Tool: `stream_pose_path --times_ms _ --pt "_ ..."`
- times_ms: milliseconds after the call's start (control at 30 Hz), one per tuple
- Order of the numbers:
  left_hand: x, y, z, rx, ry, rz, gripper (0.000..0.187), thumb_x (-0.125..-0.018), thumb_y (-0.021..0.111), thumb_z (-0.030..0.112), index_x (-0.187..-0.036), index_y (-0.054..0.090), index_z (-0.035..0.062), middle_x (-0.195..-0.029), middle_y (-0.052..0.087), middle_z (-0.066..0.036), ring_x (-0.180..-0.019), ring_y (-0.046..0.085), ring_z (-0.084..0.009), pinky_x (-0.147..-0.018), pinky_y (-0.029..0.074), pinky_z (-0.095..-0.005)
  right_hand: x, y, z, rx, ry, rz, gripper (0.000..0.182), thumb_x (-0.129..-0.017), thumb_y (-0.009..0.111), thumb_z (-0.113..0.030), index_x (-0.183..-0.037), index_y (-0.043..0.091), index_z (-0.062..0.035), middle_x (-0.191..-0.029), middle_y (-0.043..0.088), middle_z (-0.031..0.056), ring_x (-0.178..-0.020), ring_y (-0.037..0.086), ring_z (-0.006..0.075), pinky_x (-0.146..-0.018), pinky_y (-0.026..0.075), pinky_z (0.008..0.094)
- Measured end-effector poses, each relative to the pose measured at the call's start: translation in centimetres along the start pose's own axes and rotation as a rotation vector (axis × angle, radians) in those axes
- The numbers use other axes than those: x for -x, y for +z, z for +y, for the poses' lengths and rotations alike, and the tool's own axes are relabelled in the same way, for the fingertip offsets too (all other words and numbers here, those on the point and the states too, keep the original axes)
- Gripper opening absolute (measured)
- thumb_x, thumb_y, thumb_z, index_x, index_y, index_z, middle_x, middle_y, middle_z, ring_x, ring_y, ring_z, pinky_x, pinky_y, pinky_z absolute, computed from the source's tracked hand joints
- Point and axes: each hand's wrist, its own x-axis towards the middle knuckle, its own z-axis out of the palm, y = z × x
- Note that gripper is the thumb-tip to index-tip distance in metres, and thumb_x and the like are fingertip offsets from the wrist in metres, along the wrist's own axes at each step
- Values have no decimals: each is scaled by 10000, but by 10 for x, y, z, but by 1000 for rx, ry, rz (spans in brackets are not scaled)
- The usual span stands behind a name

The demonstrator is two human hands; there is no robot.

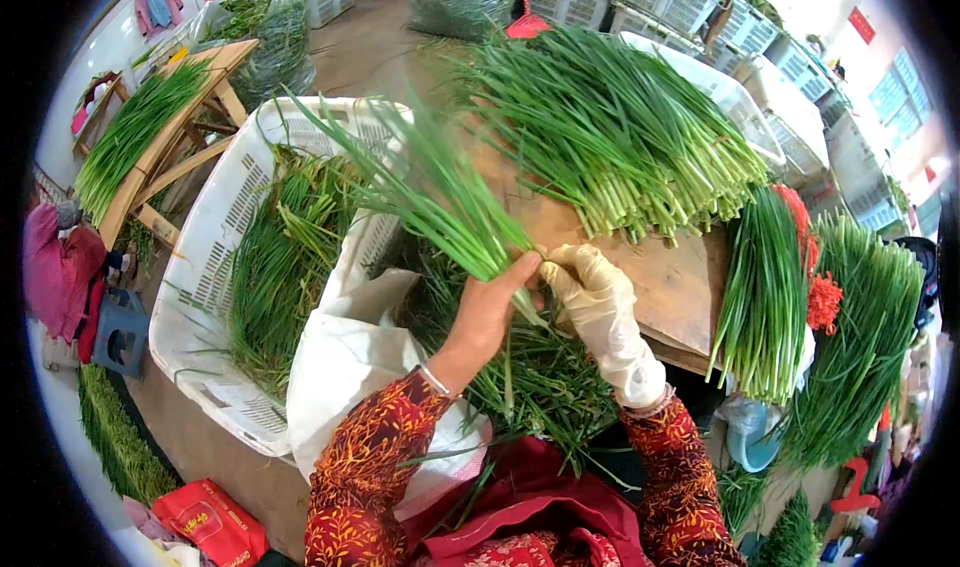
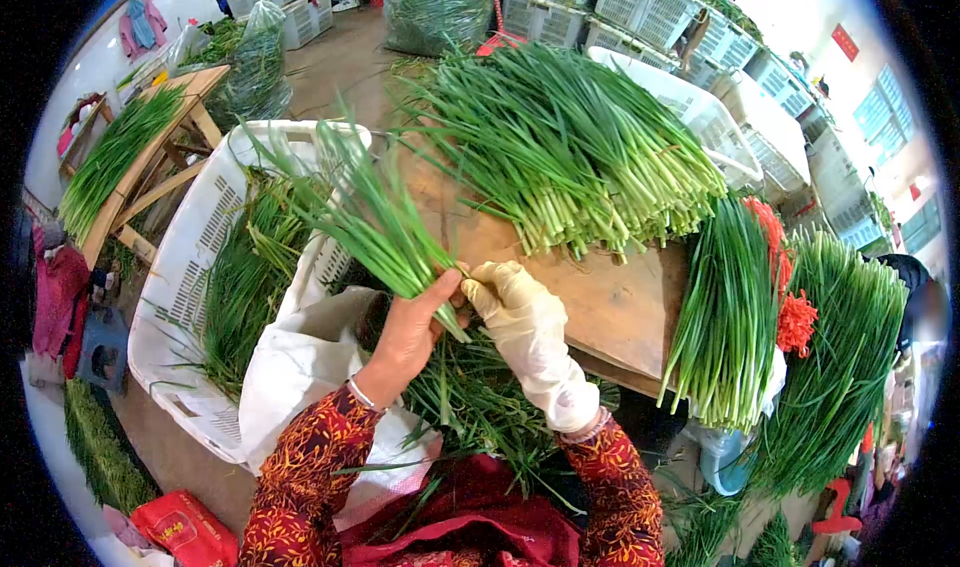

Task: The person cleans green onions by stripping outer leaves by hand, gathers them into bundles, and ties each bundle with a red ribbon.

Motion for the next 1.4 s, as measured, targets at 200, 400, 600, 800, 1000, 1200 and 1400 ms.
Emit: stream_pose_path --times_ms 200,400,600,800,1000,1200,1400 --pt "-20 -24 31 121 337 177 240 -872 535 243 -974 531 26 -946 572 -63 -785 575 -146 -684 497 -287 18 -15 1 -43 16 -154 97 -794 617 -120 -848 604 -41 -718 581 93 -636 585 202 -569 469 278" --pt "-22 -42 34 412 360 101 185 -885 514 190 -995 491 44 -900 547 -44 -682 508 -103 -623 467 -277 -28 -47 -1 311 -5 -204 209 -805 589 -270 -835 626 -67 -769 618 111 -665 607 267 -559 479 345" --pt "-14 -14 7 274 93 16 143 -884 513 157 -1003 492 80 -860 507 -3 -765 511 -86 -667 467 -269 -64 -39 32 872 -96 -150 177 -750 608 -245 -777 617 -70 -768 610 130 -643 590 310 -552 463 391" --pt "-8 -8 9 175 73 20 132 -861 543 122 -973 495 71 -821 512 -4 -617 472 -80 -570 429 -253 -71 -41 19 926 79 -243 203 -740 624 -270 -755 633 -67 -703 622 137 -651 601 300 -591 466 363" --pt "-4 0 -4 216 -66 65 195 -833 597 160 -987 504 86 -826 531 18 -550 407 -56 -500 376 -238 -29 -41 -21 311 338 -283 273 -761 638 -353 -773 622 -81 -688 622 96 -627 601 223 -573 457 303" --pt "-3 -1 -7 286 -107 39 179 -824 609 162 -957 506 103 -668 429 63 -536 391 -46 -474 338 -215 -11 -17 -12 -165 425 -305 236 -811 618 -245 -845 593 -13 -687 614 64 -628 562 117 -595 445 256" --pt "-3 -1 -4 324 -110 22 141 -833 595 151 -936 517 94 -679 444 58 -537 399 -50 -477 351 -217 -21 -1 7 -600 525 -224 234 -832 609 -210 -950 524 -27 -740 580 13 -612 503 65 -547 429 217"
